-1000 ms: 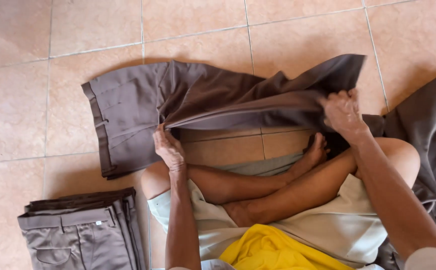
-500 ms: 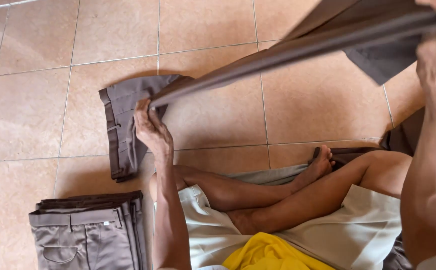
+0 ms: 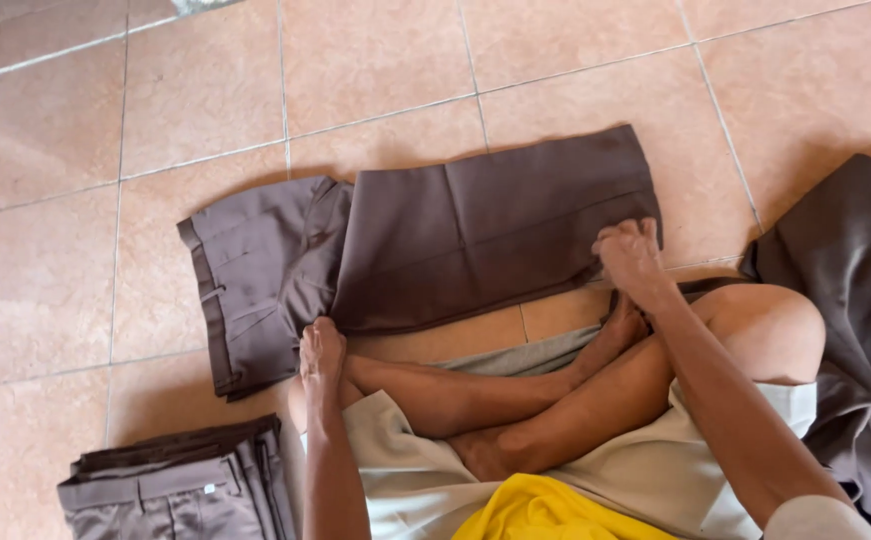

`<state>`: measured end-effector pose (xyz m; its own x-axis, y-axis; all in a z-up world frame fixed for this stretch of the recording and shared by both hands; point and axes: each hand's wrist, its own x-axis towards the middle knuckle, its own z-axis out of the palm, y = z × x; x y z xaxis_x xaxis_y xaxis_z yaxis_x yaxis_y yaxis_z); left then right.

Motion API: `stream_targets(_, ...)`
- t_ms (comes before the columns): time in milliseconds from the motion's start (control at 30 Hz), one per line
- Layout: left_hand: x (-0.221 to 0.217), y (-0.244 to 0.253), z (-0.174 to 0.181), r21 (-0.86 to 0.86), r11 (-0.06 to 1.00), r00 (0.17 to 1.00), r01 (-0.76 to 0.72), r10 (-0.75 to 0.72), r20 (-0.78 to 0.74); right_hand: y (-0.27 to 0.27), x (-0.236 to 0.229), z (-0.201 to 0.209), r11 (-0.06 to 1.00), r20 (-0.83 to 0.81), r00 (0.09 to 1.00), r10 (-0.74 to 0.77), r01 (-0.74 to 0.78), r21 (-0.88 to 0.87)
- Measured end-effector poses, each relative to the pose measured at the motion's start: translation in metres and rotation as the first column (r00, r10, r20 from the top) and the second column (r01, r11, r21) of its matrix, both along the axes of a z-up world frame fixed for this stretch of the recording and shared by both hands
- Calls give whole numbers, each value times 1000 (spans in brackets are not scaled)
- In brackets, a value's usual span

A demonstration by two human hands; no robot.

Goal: A person sitting on a tiled floor is neatly folding brown trousers and stacking them.

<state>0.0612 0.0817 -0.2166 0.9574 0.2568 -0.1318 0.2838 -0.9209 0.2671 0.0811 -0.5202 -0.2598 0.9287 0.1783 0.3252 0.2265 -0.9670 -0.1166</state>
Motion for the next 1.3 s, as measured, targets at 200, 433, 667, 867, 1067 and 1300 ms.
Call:
stream_targets(200,-4,-46,13,305,945,985,117,-71,-157,6,-1,32,987,-689,708,-157,87,-135)
stream_targets(433,7,-71,-15,201,955,961,216,-171,-219,15,8,27,955,-308,911,-275,223,-195)
stream_targets(667,31,11,-30,132,984,933,123,-69,-353,-62,37,-47,499,-678,495,-543,840,213)
stream_targets(867,24,1,-20,143,977,950,157,-110,-291,-5,44,68,537,-416,784,-460,620,572)
stream_targets(1067,28,20,-53,224,965,981,139,-103,-165,-32,30,9,614,-492,680,-544,722,319)
stream_targets(1300,2,-61,31,704,688,901,177,-400,165,-25,27,-10,603,-652,628,-425,733,313)
